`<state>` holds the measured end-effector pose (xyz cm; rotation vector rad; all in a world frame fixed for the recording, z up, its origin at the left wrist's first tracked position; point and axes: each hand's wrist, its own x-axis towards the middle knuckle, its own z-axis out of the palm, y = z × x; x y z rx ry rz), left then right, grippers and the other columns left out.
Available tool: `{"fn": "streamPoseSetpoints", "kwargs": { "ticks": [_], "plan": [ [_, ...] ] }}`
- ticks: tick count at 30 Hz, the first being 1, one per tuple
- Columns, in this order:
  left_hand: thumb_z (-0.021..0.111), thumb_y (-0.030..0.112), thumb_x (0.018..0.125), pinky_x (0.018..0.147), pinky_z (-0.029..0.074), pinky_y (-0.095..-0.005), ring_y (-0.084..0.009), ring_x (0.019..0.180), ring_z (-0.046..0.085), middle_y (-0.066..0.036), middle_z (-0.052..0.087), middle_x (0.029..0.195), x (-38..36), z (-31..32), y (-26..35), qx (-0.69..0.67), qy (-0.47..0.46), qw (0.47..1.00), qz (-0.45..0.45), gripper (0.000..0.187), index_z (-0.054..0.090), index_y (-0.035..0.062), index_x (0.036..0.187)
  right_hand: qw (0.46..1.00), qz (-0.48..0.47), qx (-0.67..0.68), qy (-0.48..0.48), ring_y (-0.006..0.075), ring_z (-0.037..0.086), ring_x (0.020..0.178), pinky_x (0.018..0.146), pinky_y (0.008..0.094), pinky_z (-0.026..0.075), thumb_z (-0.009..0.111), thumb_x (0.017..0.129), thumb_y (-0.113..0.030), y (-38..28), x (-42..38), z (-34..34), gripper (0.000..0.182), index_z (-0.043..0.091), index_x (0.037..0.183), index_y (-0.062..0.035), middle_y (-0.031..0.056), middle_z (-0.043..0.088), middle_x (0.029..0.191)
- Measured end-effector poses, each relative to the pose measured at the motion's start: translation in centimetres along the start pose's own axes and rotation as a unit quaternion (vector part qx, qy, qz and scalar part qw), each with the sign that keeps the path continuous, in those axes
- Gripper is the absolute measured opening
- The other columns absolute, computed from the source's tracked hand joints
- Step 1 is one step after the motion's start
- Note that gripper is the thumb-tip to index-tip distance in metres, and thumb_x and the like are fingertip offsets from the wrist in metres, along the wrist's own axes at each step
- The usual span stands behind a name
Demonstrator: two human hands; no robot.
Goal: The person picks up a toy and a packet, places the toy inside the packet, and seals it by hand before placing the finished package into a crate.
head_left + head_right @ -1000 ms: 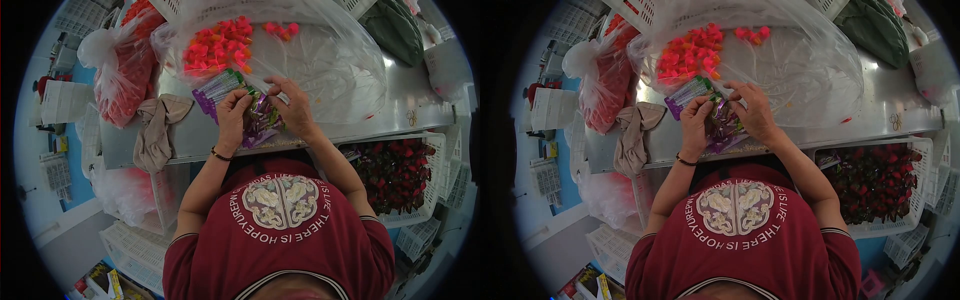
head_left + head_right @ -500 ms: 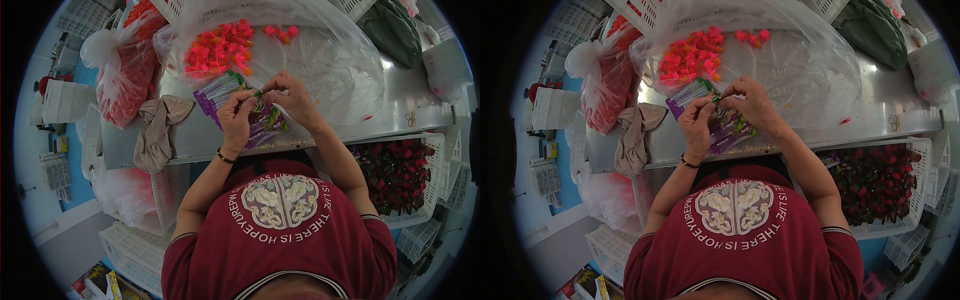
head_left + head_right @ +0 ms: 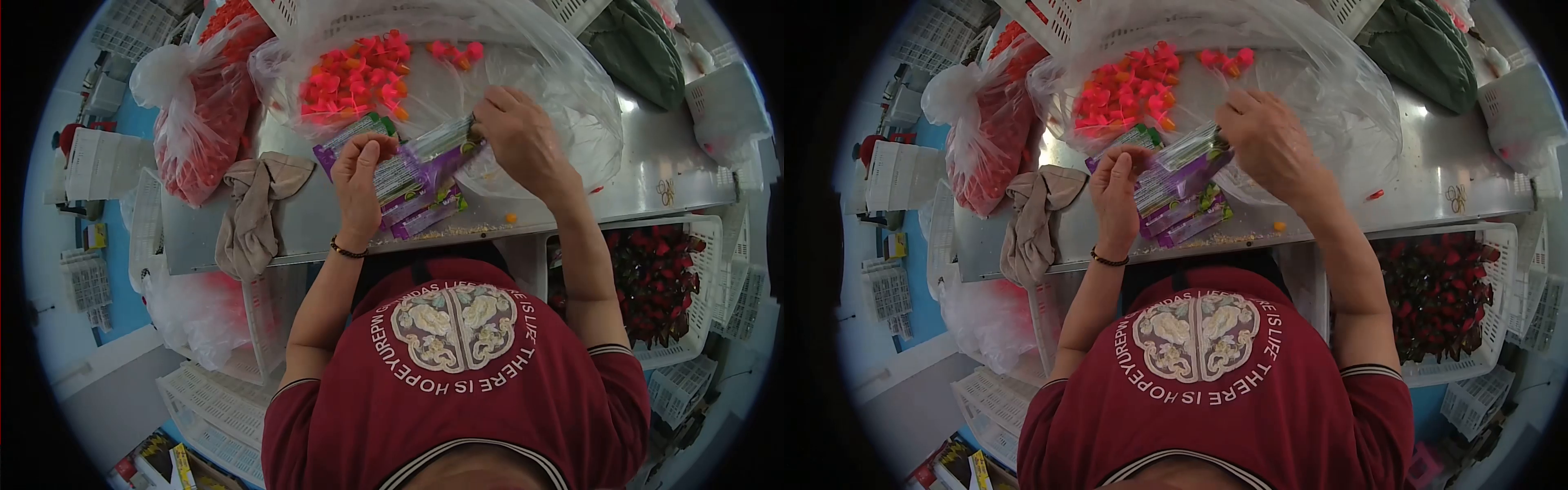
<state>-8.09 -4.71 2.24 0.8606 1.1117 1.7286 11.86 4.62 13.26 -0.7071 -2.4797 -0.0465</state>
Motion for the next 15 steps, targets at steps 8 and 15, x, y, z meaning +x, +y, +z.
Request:
{"fn": "streamPoseSetpoints", "kwargs": {
  "ticks": [8, 15],
  "plan": [
    [0.059, 0.021, 0.093, 0.090, 0.042, -0.0266, -0.0130, 0.097, 0.056, -0.007, 0.063, 0.103, 1.3, 0.9, 1.1, 0.057, -0.064, 0.996, 0.002, 0.028, 0.059, -0.0008, 0.110, 0.988, 0.131, 0.076, -0.001, 0.0280, 0.053, 0.072, 0.066, 0.0373, 0.043, 0.065, 0.079, -0.009, 2.9, -2.6, 1.0, 0.015, 0.054, 0.074, -0.0005, 0.0107, 0.053, 0.078],
    [0.070, 0.017, 0.084, 0.089, 0.045, -0.0281, -0.0114, 0.102, 0.055, -0.006, 0.061, 0.108, 1.0, 4.2, 0.0, 0.125, -0.208, 0.968, -0.065, 0.040, 0.057, -0.0006, 0.117, 0.944, 0.184, 0.274, -0.028, 0.0237, 0.059, 0.080, 0.072, 0.0321, 0.047, 0.068, 0.078, -0.007, 1.6, -3.3, 2.7, 0.010, 0.061, 0.082, -0.0006, 0.0078, 0.059, 0.090]
  ]
}}
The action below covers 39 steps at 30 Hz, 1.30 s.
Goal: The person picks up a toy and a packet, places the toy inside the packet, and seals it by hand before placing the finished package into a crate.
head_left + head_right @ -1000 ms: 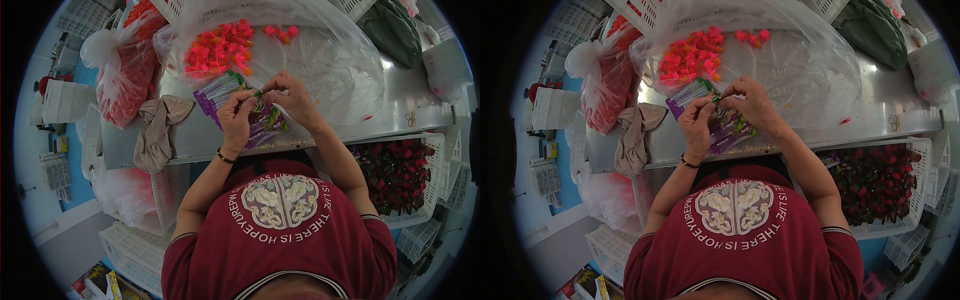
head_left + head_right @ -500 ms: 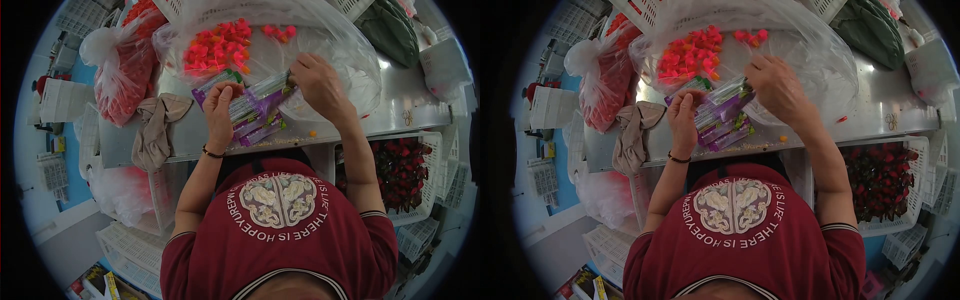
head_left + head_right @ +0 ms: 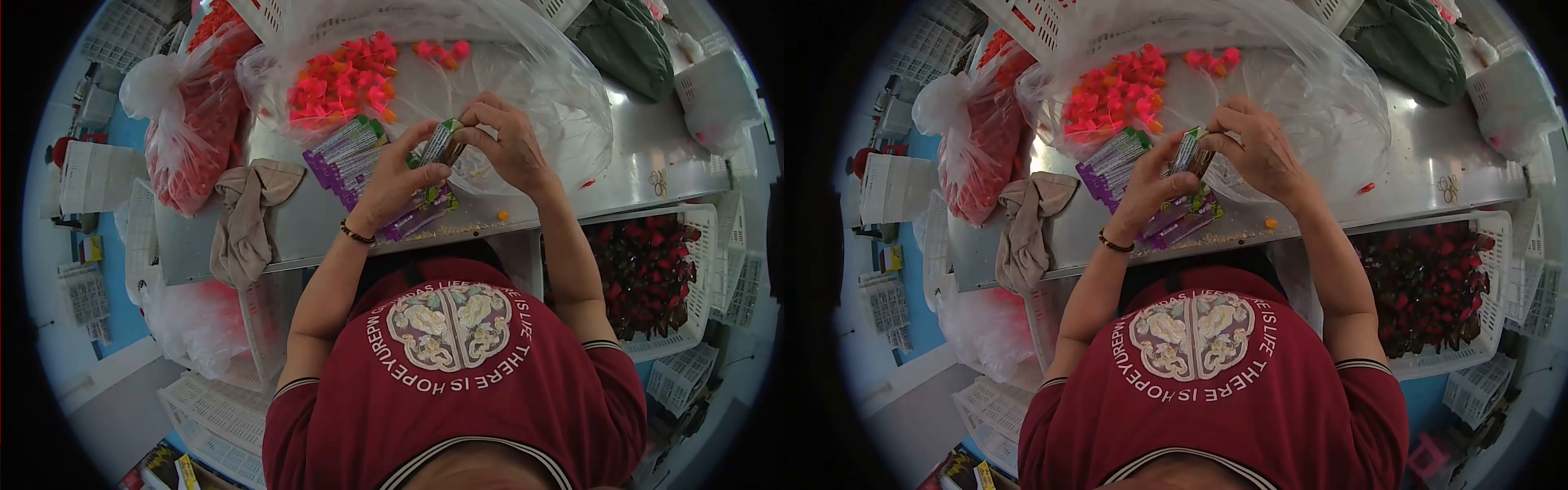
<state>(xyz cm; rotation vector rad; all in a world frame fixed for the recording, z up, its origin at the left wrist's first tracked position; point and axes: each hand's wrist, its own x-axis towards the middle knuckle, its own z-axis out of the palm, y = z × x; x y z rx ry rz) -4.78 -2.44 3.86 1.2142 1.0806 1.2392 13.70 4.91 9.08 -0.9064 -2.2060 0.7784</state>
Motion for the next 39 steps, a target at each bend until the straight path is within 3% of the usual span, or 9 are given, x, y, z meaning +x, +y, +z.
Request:
{"fn": "streamPoseSetpoints", "kwargs": {
  "ticks": [6, 15, 21, 25, 28, 30, 33, 37, 39],
  "plan": [
    [0.069, 0.008, 0.083, 0.078, 0.049, -0.0235, -0.0073, 0.086, 0.060, 0.001, 0.063, 0.095, -0.4, -0.6, 0.3, -0.158, -0.073, 0.978, -0.119, 0.033, 0.059, -0.0003, 0.114, 0.995, -0.016, 0.100, 0.006, 0.0234, 0.059, 0.099, 0.085, 0.0334, 0.048, 0.075, 0.071, -0.010, -0.3, -0.5, 0.2, 0.021, 0.064, 0.088, -0.0043, 0.0073, 0.059, 0.110],
    [0.072, 0.010, 0.082, 0.083, 0.050, -0.0265, -0.0108, 0.091, 0.061, -0.003, 0.065, 0.099, -1.2, -0.9, -1.2, -0.187, -0.082, 0.976, -0.082, 0.037, 0.060, -0.0008, 0.115, 0.989, -0.146, -0.008, -0.028, 0.0280, 0.054, 0.108, 0.092, 0.0404, 0.043, 0.077, 0.065, -0.010, -0.6, -0.8, -0.8, 0.025, 0.067, 0.088, -0.0096, 0.0089, 0.053, 0.123],
    [0.071, 0.009, 0.082, 0.085, 0.050, -0.0265, -0.0107, 0.093, 0.061, -0.004, 0.065, 0.104, -1.4, -0.8, -2.0, -0.180, -0.055, 0.979, -0.085, 0.036, 0.060, -0.0009, 0.115, 0.986, -0.159, -0.028, -0.041, 0.0283, 0.053, 0.106, 0.094, 0.0419, 0.040, 0.075, 0.066, -0.008, -0.4, -0.7, -0.4, 0.023, 0.068, 0.087, -0.0094, 0.0090, 0.053, 0.126],
    [0.070, 0.008, 0.083, 0.085, 0.049, -0.0253, -0.0089, 0.092, 0.060, -0.002, 0.065, 0.104, -1.8, -0.8, -1.8, -0.163, -0.042, 0.982, -0.083, 0.035, 0.060, -0.0003, 0.116, 0.976, -0.170, -0.137, 0.023, 0.0283, 0.055, 0.104, 0.091, 0.0402, 0.043, 0.073, 0.068, -0.007, 0.1, -0.7, -0.6, 0.023, 0.068, 0.090, -0.0083, 0.0091, 0.055, 0.122],
    [0.070, 0.006, 0.083, 0.085, 0.049, -0.0244, -0.0078, 0.092, 0.059, -0.001, 0.066, 0.103, -2.1, -0.5, -1.8, -0.138, -0.033, 0.986, -0.084, 0.038, 0.059, 0.0003, 0.118, 0.995, -0.091, 0.027, 0.043, 0.0270, 0.058, 0.097, 0.087, 0.0374, 0.046, 0.068, 0.073, -0.004, 0.3, -0.9, -0.3, 0.023, 0.067, 0.095, -0.0059, 0.0107, 0.059, 0.113],
    [0.072, 0.006, 0.081, 0.083, 0.048, -0.0230, -0.0076, 0.094, 0.058, -0.002, 0.064, 0.107, -2.1, -0.4, -1.8, -0.111, -0.032, 0.990, -0.086, 0.046, 0.056, -0.0029, 0.124, 0.996, 0.010, 0.075, -0.057, 0.0248, 0.063, 0.095, 0.085, 0.0340, 0.050, 0.067, 0.073, 0.000, -0.1, -0.7, -0.7, 0.030, 0.065, 0.103, -0.0022, 0.0102, 0.062, 0.111],
    [0.073, 0.006, 0.081, 0.085, 0.048, -0.0231, -0.0086, 0.096, 0.057, -0.004, 0.064, 0.108, -2.1, -0.4, -1.7, -0.084, -0.035, 0.993, -0.080, 0.048, 0.055, -0.0041, 0.124, 0.984, 0.016, 0.112, -0.136, 0.0230, 0.063, 0.093, 0.085, 0.0320, 0.049, 0.065, 0.075, -0.001, 0.1, -0.5, -1.0, 0.031, 0.064, 0.106, -0.0015, 0.0100, 0.064, 0.102],
    [0.073, 0.007, 0.082, 0.084, 0.049, -0.0226, -0.0088, 0.094, 0.059, -0.005, 0.064, 0.106, -2.2, -0.3, -1.6, -0.086, -0.037, 0.991, -0.100, 0.048, 0.054, -0.0046, 0.125, 0.981, 0.024, 0.141, -0.132, 0.0222, 0.063, 0.089, 0.081, 0.0315, 0.050, 0.064, 0.076, 0.000, 1.0, -0.5, -0.9, 0.026, 0.064, 0.102, -0.0007, 0.0093, 0.065, 0.096],
    [0.072, 0.007, 0.083, 0.080, 0.051, -0.0221, -0.0081, 0.089, 0.060, -0.004, 0.065, 0.103, -2.3, -0.1, -1.2, -0.108, -0.063, 0.984, -0.125, 0.047, 0.054, -0.0046, 0.125, 0.988, 0.012, 0.028, -0.148, 0.0200, 0.063, 0.085, 0.077, 0.0307, 0.050, 0.064, 0.076, 0.000, 1.7, -0.6, -0.7, 0.023, 0.064, 0.099, 0.0010, 0.0081, 0.065, 0.093]
  ]
}}
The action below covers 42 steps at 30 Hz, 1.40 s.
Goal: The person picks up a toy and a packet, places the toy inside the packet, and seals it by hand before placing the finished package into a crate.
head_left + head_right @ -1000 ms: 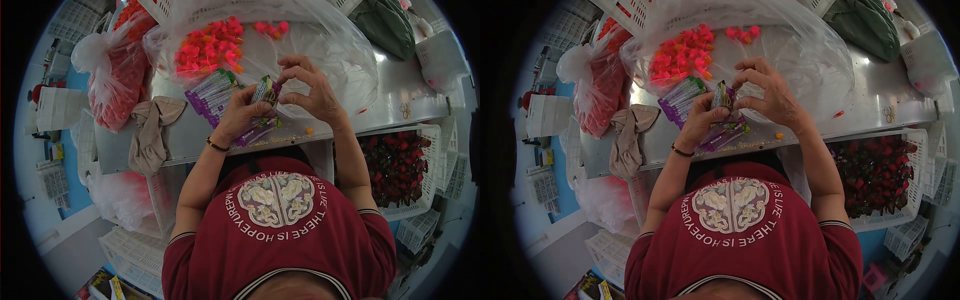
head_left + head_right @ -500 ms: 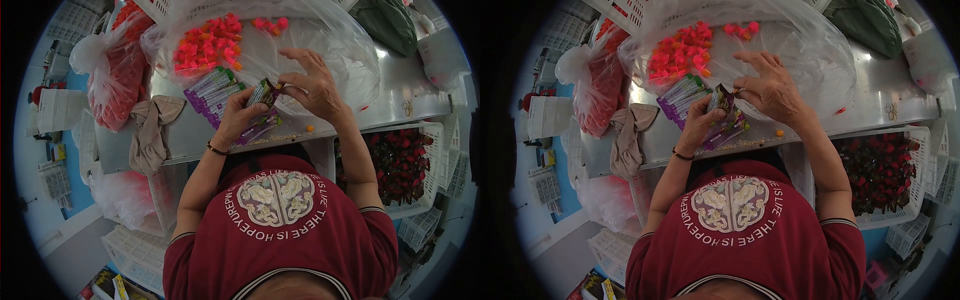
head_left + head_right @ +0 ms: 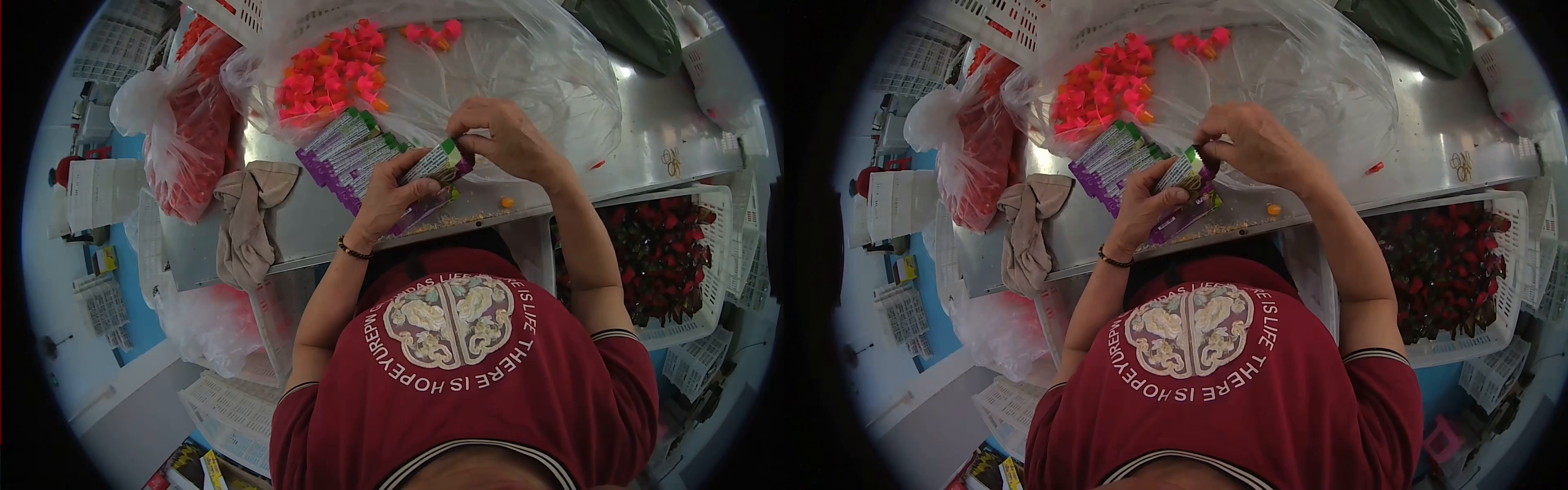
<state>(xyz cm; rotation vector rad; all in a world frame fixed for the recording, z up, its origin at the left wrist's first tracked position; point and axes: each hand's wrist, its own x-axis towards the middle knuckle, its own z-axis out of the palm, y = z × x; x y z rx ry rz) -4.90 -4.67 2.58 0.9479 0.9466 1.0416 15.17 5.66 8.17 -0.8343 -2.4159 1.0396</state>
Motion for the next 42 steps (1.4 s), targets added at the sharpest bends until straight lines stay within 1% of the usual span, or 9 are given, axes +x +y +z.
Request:
{"fn": "streamPoseSetpoints", "kwargs": {
  "ticks": [4, 7, 12, 22, 24, 28, 33, 36, 42],
  "plan": [
    [0.069, 0.011, 0.086, 0.077, 0.052, -0.0218, -0.0070, 0.084, 0.061, -0.003, 0.066, 0.099, 0.1, 0.2, -0.7, -0.018, -0.018, 1.000, -0.013, 0.041, 0.056, -0.0033, 0.123, 0.998, 0.046, -0.029, 0.039, 0.0185, 0.063, 0.084, 0.073, 0.0301, 0.050, 0.065, 0.077, -0.001, 0.3, 0.2, 1.0, 0.019, 0.064, 0.096, 0.0007, 0.0067, 0.066, 0.093],
    [0.065, 0.017, 0.090, 0.076, 0.052, -0.0222, -0.0066, 0.083, 0.062, -0.002, 0.066, 0.097, 0.1, 0.3, -0.9, -0.081, 0.021, 0.996, -0.035, 0.035, 0.059, -0.0012, 0.119, 0.970, 0.124, 0.158, 0.136, 0.0173, 0.063, 0.083, 0.074, 0.0300, 0.050, 0.066, 0.079, -0.003, 0.2, -0.2, 1.9, 0.019, 0.064, 0.097, -0.0006, 0.0064, 0.066, 0.096],
    [0.062, 0.020, 0.092, 0.074, 0.053, -0.0235, -0.0083, 0.082, 0.063, -0.004, 0.067, 0.096, 0.4, 0.6, -0.9, -0.135, 0.040, 0.990, -0.014, 0.028, 0.062, 0.0003, 0.112, 0.977, -0.040, 0.066, 0.197, 0.0132, 0.062, 0.088, 0.077, 0.0268, 0.049, 0.068, 0.079, -0.002, 0.0, -1.0, 2.7, 0.019, 0.065, 0.098, -0.0001, 0.0062, 0.065, 0.103],
    [0.056, 0.020, 0.096, 0.081, 0.055, -0.0304, -0.0151, 0.090, 0.066, -0.008, 0.068, 0.102, 1.6, -0.2, -0.6, -0.076, -0.020, 0.995, -0.063, 0.030, 0.060, -0.0024, 0.114, 0.955, 0.030, 0.294, 0.033, 0.0146, 0.061, 0.093, 0.082, 0.0269, 0.050, 0.065, 0.082, 0.000, 2.8, -1.0, 2.1, 0.008, 0.065, 0.090, 0.0028, 0.0086, 0.060, 0.113],
    [0.062, 0.021, 0.093, 0.065, 0.055, -0.0236, -0.0087, 0.073, 0.065, -0.004, 0.068, 0.087, 1.5, 0.6, -0.5, -0.197, 0.027, 0.976, -0.088, 0.026, 0.064, -0.0022, 0.105, 0.912, 0.032, 0.404, 0.058, 0.0140, 0.060, 0.094, 0.084, 0.0258, 0.048, 0.064, 0.083, -0.003, 3.4, -1.2, 2.1, 0.008, 0.065, 0.089, 0.0026, 0.0086, 0.060, 0.115],
    [0.062, 0.022, 0.092, 0.060, 0.055, -0.0229, -0.0082, 0.069, 0.064, -0.004, 0.068, 0.087, 1.8, 0.6, -0.9, -0.187, 0.045, 0.977, -0.095, 0.027, 0.064, -0.0021, 0.105, 0.897, 0.072, 0.433, 0.041, 0.0124, 0.059, 0.093, 0.082, 0.0237, 0.047, 0.067, 0.084, -0.009, 3.4, -1.4, 2.0, 0.012, 0.066, 0.090, 0.0010, 0.0081, 0.060, 0.114],
    [0.064, 0.019, 0.091, 0.068, 0.055, -0.0224, -0.0073, 0.072, 0.064, -0.003, 0.067, 0.087, 1.9, 0.8, -0.8, -0.134, 0.059, 0.988, -0.055, 0.026, 0.064, -0.0013, 0.107, 0.950, 0.151, 0.275, -0.001, 0.0077, 0.059, 0.082, 0.077, 0.0216, 0.046, 0.068, 0.085, -0.012, 2.7, -1.1, 1.4, 0.013, 0.067, 0.091, 0.0001, 0.0011, 0.065, 0.092],
    [0.064, 0.016, 0.090, 0.083, 0.055, -0.0345, -0.0165, 0.092, 0.066, -0.008, 0.067, 0.100, 1.6, 0.7, -1.0, -0.220, 0.040, 0.973, -0.048, 0.027, 0.062, -0.0010, 0.111, 0.943, 0.110, 0.310, 0.050, 0.0068, 0.059, 0.080, 0.076, 0.0215, 0.047, 0.068, 0.084, -0.011, 3.4, -1.0, 1.5, 0.015, 0.068, 0.094, 0.0010, -0.0008, 0.066, 0.085],
    [0.067, 0.006, 0.084, 0.084, 0.055, -0.0370, -0.0203, 0.087, 0.067, -0.012, 0.068, 0.099, 1.6, -0.2, -3.1, -0.174, 0.037, 0.978, -0.108, 0.018, 0.065, -0.0020, 0.100, 0.926, 0.086, 0.338, 0.143, 0.0075, 0.060, 0.080, 0.076, 0.0236, 0.050, 0.067, 0.085, -0.008, 4.2, -1.1, 1.6, 0.016, 0.068, 0.097, 0.0023, 0.0022, 0.068, 0.086]
  ]
}}
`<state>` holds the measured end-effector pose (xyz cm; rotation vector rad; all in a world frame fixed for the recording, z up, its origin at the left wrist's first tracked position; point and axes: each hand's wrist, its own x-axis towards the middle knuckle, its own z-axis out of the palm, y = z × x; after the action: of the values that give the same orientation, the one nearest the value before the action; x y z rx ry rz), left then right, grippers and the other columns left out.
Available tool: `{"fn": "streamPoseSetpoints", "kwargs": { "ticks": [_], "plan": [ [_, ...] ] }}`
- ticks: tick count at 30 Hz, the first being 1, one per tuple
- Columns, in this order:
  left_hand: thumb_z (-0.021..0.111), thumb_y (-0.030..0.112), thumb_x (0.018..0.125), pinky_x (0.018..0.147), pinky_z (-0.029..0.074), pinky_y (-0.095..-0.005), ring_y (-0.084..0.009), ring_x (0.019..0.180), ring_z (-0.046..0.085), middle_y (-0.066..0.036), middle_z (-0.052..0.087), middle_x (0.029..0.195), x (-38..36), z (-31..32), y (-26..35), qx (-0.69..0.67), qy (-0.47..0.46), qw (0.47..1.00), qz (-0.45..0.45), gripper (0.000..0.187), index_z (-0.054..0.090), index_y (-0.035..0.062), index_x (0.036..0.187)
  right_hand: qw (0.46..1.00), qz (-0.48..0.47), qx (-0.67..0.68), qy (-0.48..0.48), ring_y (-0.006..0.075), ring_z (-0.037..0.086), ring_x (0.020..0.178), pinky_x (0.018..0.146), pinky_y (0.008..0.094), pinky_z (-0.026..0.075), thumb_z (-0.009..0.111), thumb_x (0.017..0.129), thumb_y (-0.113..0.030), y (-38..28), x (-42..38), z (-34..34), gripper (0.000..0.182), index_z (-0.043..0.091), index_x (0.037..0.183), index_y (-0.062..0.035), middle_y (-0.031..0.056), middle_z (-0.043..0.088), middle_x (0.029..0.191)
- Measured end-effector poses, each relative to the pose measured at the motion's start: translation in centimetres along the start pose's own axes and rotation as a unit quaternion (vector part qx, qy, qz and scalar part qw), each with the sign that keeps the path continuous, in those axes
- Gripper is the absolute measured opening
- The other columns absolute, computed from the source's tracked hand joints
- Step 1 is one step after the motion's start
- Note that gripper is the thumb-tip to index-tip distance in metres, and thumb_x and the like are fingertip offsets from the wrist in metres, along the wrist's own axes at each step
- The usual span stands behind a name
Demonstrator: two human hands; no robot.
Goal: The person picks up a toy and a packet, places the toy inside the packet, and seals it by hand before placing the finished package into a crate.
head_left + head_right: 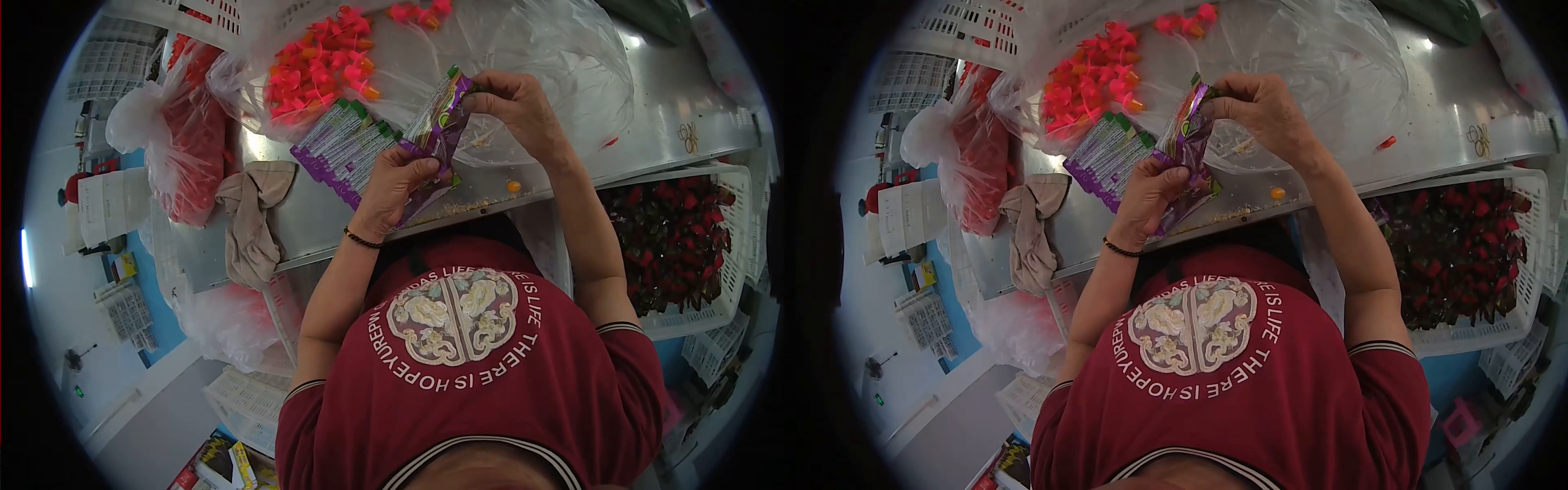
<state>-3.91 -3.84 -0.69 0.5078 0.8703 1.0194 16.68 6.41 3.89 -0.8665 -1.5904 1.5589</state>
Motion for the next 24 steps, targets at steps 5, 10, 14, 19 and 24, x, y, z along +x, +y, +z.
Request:
{"fn": "streamPoseSetpoints", "kwargs": {
  "ticks": [5, 10, 14, 19, 24],
  "plan": [
    [0.066, 0.004, 0.085, 0.075, 0.056, -0.0304, -0.0176, 0.080, 0.067, -0.010, 0.068, 0.086, 0.4, 0.6, 0.1, 0.032, 0.027, 0.999, -0.006, 0.011, 0.065, -0.0034, 0.093, 0.996, -0.016, -0.036, 0.081, 0.0097, 0.062, 0.078, 0.074, 0.0251, 0.051, 0.065, 0.086, -0.009, -0.8, -0.9, -1.2, 0.016, 0.069, 0.097, 0.0019, 0.0050, 0.069, 0.088],
    [0.060, 0.007, 0.090, 0.068, 0.052, -0.0257, -0.0152, 0.074, 0.064, -0.009, 0.067, 0.083, -0.4, 0.5, 0.6, 0.082, 0.053, 0.995, 0.000, 0.013, 0.062, -0.0013, 0.099, 0.961, -0.047, 0.040, 0.270, 0.0160, 0.065, 0.077, 0.071, 0.0288, 0.053, 0.060, 0.090, -0.010, -3.4, -8.1, -8.1, 0.017, 0.068, 0.096, 0.0032, 0.0078, 0.069, 0.091],
    [0.057, 0.006, 0.092, 0.064, 0.049, -0.0242, -0.0141, 0.075, 0.063, -0.008, 0.067, 0.084, 0.4, 0.4, 2.3, 0.129, 0.031, 0.986, 0.101, 0.013, 0.062, -0.0010, 0.101, 0.873, -0.012, 0.106, 0.476, 0.0193, 0.066, 0.084, 0.072, 0.0317, 0.054, 0.056, 0.091, -0.011, -3.1, -18.9, -11.1, 0.022, 0.065, 0.101, 0.0062, 0.0116, 0.068, 0.093],
    [0.057, 0.007, 0.092, 0.065, 0.049, -0.0233, -0.0130, 0.075, 0.062, -0.007, 0.067, 0.084, 1.3, -0.4, 1.1, 0.155, 0.073, 0.980, 0.099, 0.013, 0.063, 0.0000, 0.101, 0.731, 0.026, 0.183, 0.657, 0.0222, 0.063, 0.099, 0.089, 0.0368, 0.048, 0.052, 0.094, -0.014, 3.4, -31.2, -10.3, 0.024, 0.061, 0.108, 0.0031, 0.0126, 0.066, 0.105],
    [0.056, 0.006, 0.092, 0.069, 0.048, -0.0222, -0.0115, 0.077, 0.062, -0.006, 0.067, 0.086, 0.5, -0.6, 1.0, 0.213, 0.076, 0.969, 0.099, 0.013, 0.063, 0.0005, 0.102, 0.599, 0.124, 0.380, 0.693, 0.0240, 0.054, 0.116, 0.097, 0.0383, 0.041, 0.057, 0.092, -0.027, 12.8, -30.3, -4.6, 0.034, 0.058, 0.119, -0.0054, 0.0114, 0.062, 0.117]
  ]
}}
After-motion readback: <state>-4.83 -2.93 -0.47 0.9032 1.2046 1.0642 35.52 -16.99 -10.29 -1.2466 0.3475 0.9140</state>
